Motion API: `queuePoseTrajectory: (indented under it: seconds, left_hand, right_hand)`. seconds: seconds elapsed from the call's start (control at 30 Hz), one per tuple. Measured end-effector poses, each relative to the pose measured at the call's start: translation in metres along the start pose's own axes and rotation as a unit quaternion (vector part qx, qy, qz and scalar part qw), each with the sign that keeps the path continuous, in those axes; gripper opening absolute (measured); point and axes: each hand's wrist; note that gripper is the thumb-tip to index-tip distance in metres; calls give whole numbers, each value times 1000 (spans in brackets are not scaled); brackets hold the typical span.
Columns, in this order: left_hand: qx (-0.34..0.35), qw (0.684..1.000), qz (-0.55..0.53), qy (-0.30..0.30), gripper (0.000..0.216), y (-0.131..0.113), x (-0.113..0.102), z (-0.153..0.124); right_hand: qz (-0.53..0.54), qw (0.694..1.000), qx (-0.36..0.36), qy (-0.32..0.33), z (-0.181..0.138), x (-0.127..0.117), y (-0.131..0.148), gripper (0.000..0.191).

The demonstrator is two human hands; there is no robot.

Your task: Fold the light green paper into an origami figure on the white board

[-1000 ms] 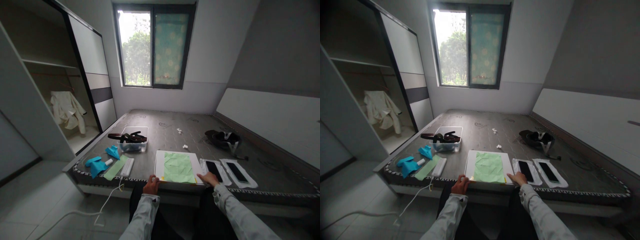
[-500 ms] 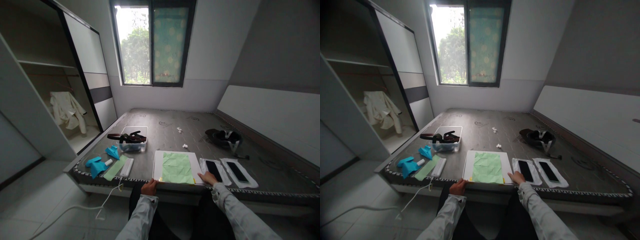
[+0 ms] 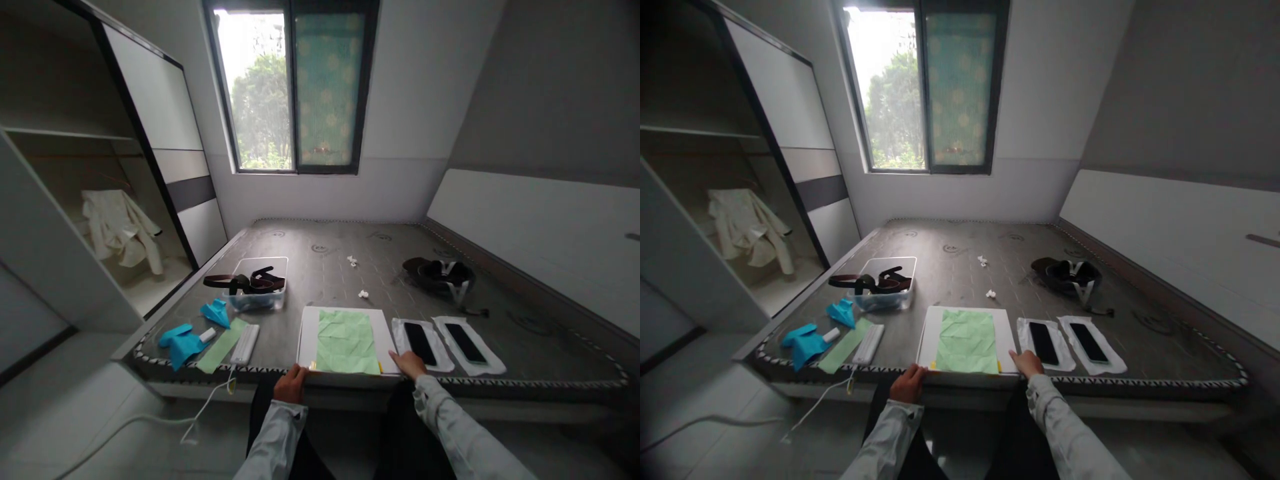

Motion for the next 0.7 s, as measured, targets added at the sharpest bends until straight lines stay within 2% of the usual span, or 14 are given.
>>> queuePoseTrajectory:
  seconds: [0.13, 0.23, 0.33, 0.4, 0.47, 0.57, 0.7]
  left_hand:
    - [40, 997, -40, -57, 32, 7, 2, 8]
    - [113, 986, -78, -92, 34, -5, 9, 13]
    - [219, 964, -114, -104, 32, -45, 26, 9]
    - [286, 944, -135, -97, 33, -82, 40, 3]
    - [326, 930, -147, -87, 36, -119, 55, -4]
    - [322, 932, -150, -74, 38, -161, 71, -10]
    - [288, 945, -147, -51, 45, -181, 74, -14]
  right_hand:
    - [13, 999, 14, 41, -8, 2, 1, 38]
    - [27, 998, 16, 48, -12, 4, 6, 40]
    - [42, 998, 13, 55, -14, 5, 8, 42]
    - [51, 997, 12, 64, -14, 6, 7, 44]
    - [61, 995, 11, 74, -12, 6, 5, 47]
    - [77, 994, 13, 79, -10, 9, 1, 50]
    - [94, 993, 18, 75, -8, 14, -3, 49]
Point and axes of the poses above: each hand's wrist, its own z-axis towards the middle knuckle, its own x-axis out of the palm, y = z × x, and after that the axes turned 2 degrees about -y, right-handed
